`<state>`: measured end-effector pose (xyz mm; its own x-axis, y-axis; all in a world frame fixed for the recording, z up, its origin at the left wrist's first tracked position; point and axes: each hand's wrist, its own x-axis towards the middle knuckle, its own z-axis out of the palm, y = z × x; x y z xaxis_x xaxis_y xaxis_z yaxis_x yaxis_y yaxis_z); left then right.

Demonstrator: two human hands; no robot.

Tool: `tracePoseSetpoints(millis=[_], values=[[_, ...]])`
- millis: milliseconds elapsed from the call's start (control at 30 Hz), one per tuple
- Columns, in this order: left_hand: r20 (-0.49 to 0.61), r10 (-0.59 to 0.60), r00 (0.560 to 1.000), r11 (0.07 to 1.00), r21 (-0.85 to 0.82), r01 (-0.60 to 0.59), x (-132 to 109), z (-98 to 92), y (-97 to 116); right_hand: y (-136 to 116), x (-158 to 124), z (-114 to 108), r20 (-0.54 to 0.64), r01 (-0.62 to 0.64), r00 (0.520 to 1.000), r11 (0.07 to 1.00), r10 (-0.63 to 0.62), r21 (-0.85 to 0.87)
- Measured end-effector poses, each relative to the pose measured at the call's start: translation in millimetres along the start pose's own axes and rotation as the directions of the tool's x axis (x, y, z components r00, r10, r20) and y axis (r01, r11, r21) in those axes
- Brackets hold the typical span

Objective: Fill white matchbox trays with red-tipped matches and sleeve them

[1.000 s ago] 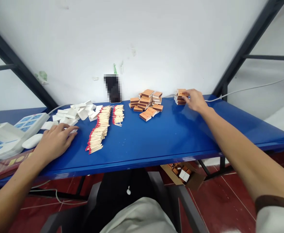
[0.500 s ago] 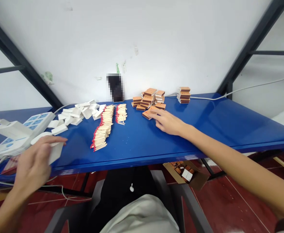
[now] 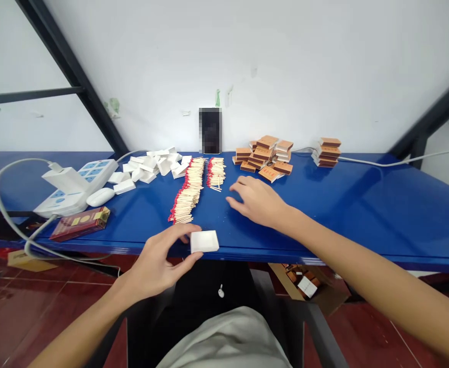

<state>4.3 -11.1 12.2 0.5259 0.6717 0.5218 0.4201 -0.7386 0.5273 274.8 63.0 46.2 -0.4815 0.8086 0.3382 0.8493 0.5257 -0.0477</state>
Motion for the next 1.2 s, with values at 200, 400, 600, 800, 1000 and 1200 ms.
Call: tracePoseSetpoints(millis=[200, 400, 600, 800, 1000, 1200], values=[[0.108, 0.087, 0.990, 0.948, 0.297, -0.115, 15.8, 1.0, 5.3, -9.2, 68.0, 21.2, 0.163, -0.217, 0.970, 0.946, 0.180, 0.241], [0.086, 0.001, 0.996, 0.939, 0.344, -0.030, 20.8, 2.9, -2.6, -2.1, 60.3, 20.0, 0.231, -0.213, 0.963, 0.921, 0.141, 0.325], [0.027, 0.052, 0.998, 0.965, 0.255, -0.057, 20.7, 4.1, -11.3, -4.0, 32.5, 16.1, 0.213, -0.070, 0.977, 0.933, -0.007, 0.352], [-0.073, 0.090, 0.993, 0.959, 0.275, -0.067, 23.6, 11.3, -15.1, -7.1, 14.6, 4.8, 0.315, 0.012, 0.940, 0.938, -0.128, 0.345], [-0.163, 0.031, 0.986, 0.942, 0.334, 0.025, 27.8, 13.2, -14.9, -13.2, 12.9, -26.1, 0.337, -0.007, 0.932, 0.925, -0.132, 0.381], [-0.142, 0.030, 0.989, 0.954, 0.299, 0.015, 24.8, 13.8, -15.8, -14.6, 15.7, -30.3, 0.367, -0.040, 0.926, 0.945, -0.087, 0.325]])
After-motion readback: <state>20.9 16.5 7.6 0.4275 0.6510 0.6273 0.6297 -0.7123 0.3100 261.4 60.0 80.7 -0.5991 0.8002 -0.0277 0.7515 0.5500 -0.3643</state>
